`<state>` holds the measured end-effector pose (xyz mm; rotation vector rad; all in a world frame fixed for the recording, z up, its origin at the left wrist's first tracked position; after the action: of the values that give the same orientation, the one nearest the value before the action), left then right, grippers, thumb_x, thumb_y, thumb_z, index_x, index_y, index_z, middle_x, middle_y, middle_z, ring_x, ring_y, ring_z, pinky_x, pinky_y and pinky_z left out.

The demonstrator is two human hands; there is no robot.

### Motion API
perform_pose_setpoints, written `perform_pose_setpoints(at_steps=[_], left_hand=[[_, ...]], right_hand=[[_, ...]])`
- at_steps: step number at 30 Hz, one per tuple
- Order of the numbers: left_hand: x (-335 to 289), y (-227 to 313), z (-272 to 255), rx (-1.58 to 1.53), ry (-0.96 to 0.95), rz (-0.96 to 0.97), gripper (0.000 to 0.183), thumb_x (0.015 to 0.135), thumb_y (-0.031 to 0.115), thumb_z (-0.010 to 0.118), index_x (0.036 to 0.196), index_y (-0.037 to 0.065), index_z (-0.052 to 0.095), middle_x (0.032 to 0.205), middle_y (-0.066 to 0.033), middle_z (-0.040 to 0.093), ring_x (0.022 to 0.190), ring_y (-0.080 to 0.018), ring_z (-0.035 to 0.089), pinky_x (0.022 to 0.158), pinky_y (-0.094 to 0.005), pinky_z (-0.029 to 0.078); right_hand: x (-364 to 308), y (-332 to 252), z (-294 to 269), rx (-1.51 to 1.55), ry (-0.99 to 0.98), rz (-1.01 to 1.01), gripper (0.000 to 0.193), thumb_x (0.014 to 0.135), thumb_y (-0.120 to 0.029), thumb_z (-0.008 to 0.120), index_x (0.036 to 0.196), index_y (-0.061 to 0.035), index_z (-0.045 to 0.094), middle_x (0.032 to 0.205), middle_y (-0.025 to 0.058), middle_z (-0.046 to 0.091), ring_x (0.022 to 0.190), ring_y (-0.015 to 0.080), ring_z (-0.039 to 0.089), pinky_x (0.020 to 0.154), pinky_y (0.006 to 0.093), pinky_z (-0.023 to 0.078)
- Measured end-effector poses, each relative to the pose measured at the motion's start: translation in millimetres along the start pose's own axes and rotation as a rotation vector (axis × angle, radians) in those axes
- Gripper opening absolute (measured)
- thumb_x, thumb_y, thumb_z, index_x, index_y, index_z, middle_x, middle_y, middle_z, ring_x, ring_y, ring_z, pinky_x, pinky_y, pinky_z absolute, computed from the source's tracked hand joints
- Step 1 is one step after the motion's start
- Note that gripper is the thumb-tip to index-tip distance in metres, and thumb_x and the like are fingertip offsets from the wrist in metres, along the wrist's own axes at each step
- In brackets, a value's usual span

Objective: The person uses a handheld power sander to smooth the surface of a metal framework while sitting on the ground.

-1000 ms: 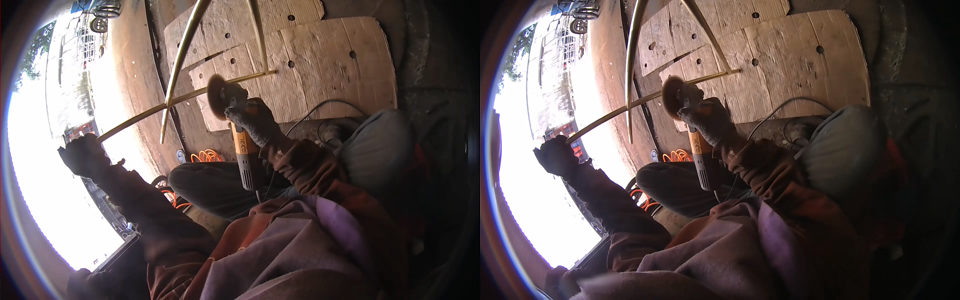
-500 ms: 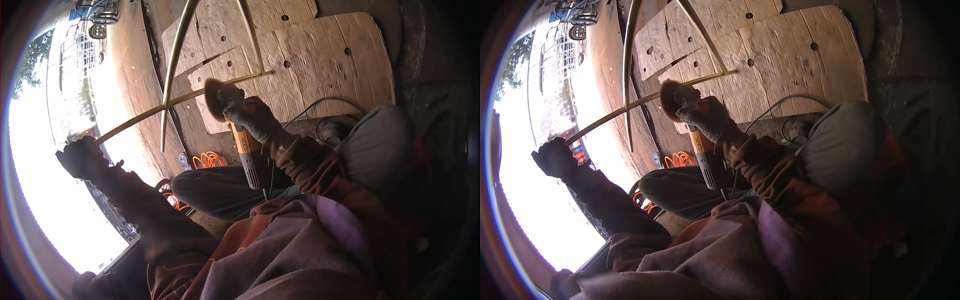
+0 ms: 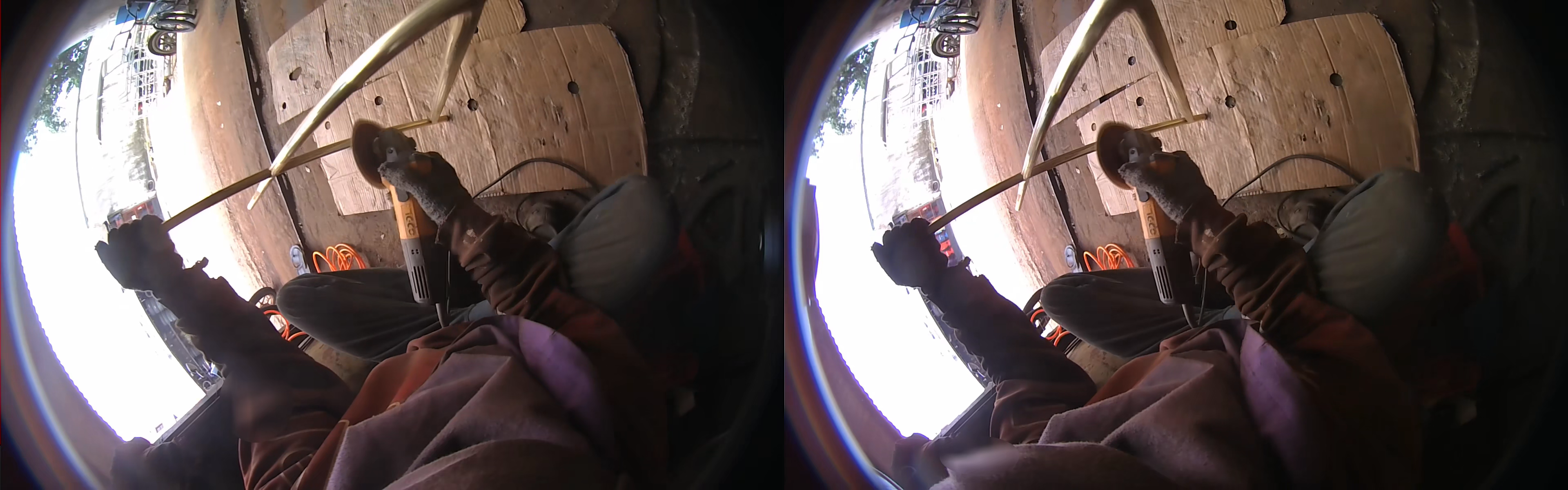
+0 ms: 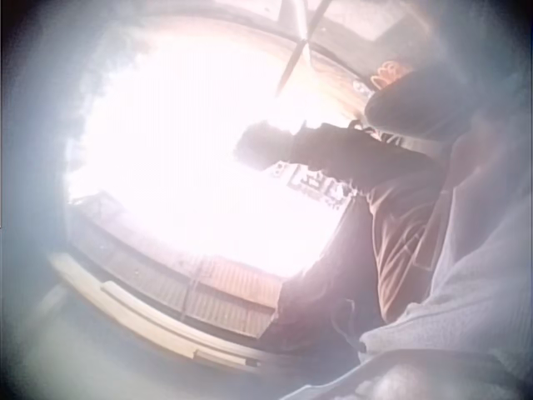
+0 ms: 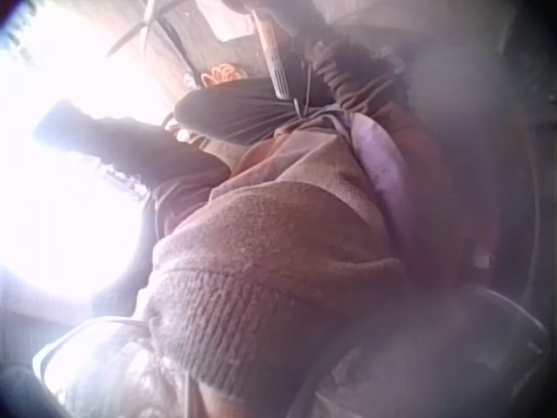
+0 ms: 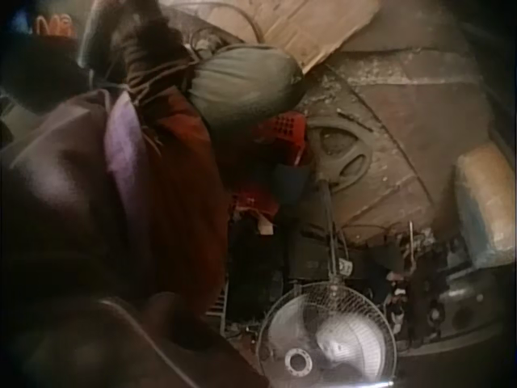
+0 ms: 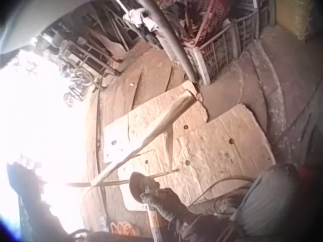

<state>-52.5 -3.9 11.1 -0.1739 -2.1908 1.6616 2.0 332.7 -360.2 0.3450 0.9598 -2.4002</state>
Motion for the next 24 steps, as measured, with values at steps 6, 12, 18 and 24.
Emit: perform_pose_setpoints(at_steps=[6, 12, 18, 24], left_hand=[[-29, -34, 65, -0.825, -0.153, -0.446, 0.027, 0.096, 0.016, 0.039, 0.071, 0.009, 0.048, 0.061, -0.0038, 0.049, 0.050, -0.0179, 0.048, 0.047, -0.0348, 0.037], [-18, -8, 25, -1.031, -0.059, -0.237, 0.026, 0.096, 0.017, 0.040, 0.074, 0.009, 0.050, 0.060, -0.0044, 0.046, 0.044, -0.0189, 0.044, 0.044, -0.0360, 0.037], [-8, 8, -14, -0.347, 0.308, -0.058, 0.022, 0.095, 0.013, 0.042, 0.075, 0.009, 0.049, 0.059, -0.0037, 0.045, 0.049, -0.0174, 0.046, 0.047, -0.0350, 0.038], [9, 27, -36, 0.002, 0.019, 0.041, 0.027, 0.090, 0.011, 0.049, 0.063, 0.011, 0.047, 0.060, -0.0022, 0.046, 0.052, -0.0188, 0.047, 0.054, -0.0337, 0.041]], right_hand=[[10, 19, -29, -0.258, 0.064, 0.076, 0.028, 0.082, -0.032, 0.076, 0.094, -0.0060, 0.074, 0.083, 0.0036, 0.072, 0.075, 0.0118, 0.067, 0.072, 0.0271, 0.053], [10, 22, -27, -0.061, 0.120, 0.046, 0.033, 0.080, -0.032, 0.078, 0.095, -0.0030, 0.074, 0.086, 0.0059, 0.072, 0.077, 0.0148, 0.068, 0.072, 0.0275, 0.053], [7, 23, -31, -0.111, 0.129, 0.047, 0.031, 0.083, -0.029, 0.074, 0.100, -0.0040, 0.073, 0.091, 0.0061, 0.072, 0.081, 0.0138, 0.067, 0.077, 0.0270, 0.052], [13, 30, -48, -0.156, 0.252, 0.158, 0.029, 0.079, -0.029, 0.078, 0.094, -0.0054, 0.074, 0.079, 0.0028, 0.070, 0.070, 0.0136, 0.065, 0.067, 0.0282, 0.051]])
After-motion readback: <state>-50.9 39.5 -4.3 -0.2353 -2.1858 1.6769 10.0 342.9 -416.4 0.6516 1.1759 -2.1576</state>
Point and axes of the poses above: each hand's wrist, its own x-axis towards the middle knuckle, its own z-axis out of the palm, y = z × x, the point moved 5 cm from there along x, towards the middle knuckle
